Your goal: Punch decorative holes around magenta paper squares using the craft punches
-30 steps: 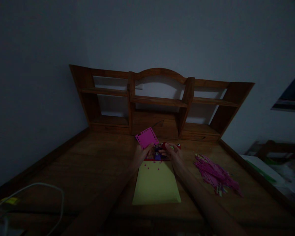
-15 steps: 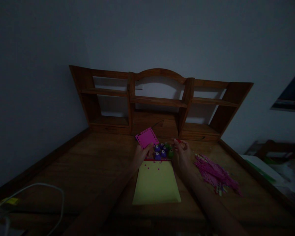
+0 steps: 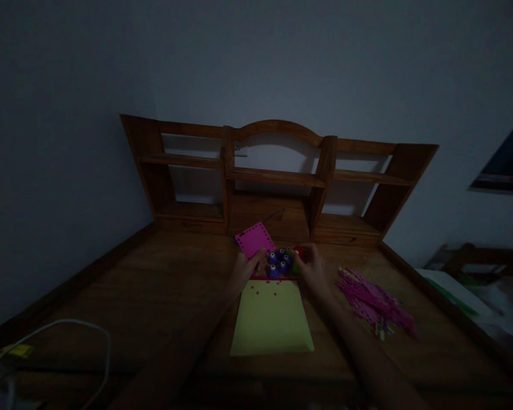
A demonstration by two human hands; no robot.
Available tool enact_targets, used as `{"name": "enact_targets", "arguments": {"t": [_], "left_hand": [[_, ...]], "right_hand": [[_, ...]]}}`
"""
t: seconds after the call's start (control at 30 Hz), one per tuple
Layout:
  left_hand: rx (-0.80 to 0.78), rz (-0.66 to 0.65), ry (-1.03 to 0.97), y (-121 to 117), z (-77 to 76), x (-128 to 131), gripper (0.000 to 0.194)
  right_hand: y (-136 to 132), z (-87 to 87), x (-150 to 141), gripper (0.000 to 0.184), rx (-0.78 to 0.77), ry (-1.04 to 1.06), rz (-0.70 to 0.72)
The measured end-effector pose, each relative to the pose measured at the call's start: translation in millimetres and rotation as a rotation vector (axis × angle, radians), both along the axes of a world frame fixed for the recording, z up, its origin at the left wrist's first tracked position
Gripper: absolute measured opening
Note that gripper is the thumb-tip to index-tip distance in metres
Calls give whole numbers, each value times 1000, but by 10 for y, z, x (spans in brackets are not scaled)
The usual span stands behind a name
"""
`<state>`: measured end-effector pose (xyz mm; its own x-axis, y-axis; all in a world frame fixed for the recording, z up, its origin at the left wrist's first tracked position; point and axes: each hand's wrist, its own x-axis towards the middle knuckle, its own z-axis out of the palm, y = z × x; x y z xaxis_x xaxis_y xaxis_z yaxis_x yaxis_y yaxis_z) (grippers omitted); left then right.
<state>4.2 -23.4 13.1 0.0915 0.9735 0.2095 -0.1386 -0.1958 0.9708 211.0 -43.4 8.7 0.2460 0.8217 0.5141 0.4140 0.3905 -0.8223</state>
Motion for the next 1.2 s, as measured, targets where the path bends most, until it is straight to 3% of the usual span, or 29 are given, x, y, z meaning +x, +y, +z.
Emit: {"name": "enact_targets", "arguments": {"t": [0.23, 0.53, 0.8, 1.03, 1.13, 1.2], "left_hand": [[-28, -8, -53, 62, -70, -7, 46], [-102, 9, -107, 49, -43, -8, 60], [-54, 172, -53, 72, -30, -36, 57], [-86, 144, -107, 122, -64, -6, 51], [-72, 136, -107, 142, -76, -20, 51], [-61, 136, -86, 147, -81, -40, 50]], "right_hand": [[-80, -7, -97, 19, 46, -452, 298], [-127, 0, -123, 16, 57, -553, 374], [-115, -37, -133, 18, 14, -585, 335], [-104, -92, -160, 22, 11, -557, 272], [-109, -11, -178, 21, 16, -524, 232], [-166, 160, -210, 20, 35, -472, 174]]}}
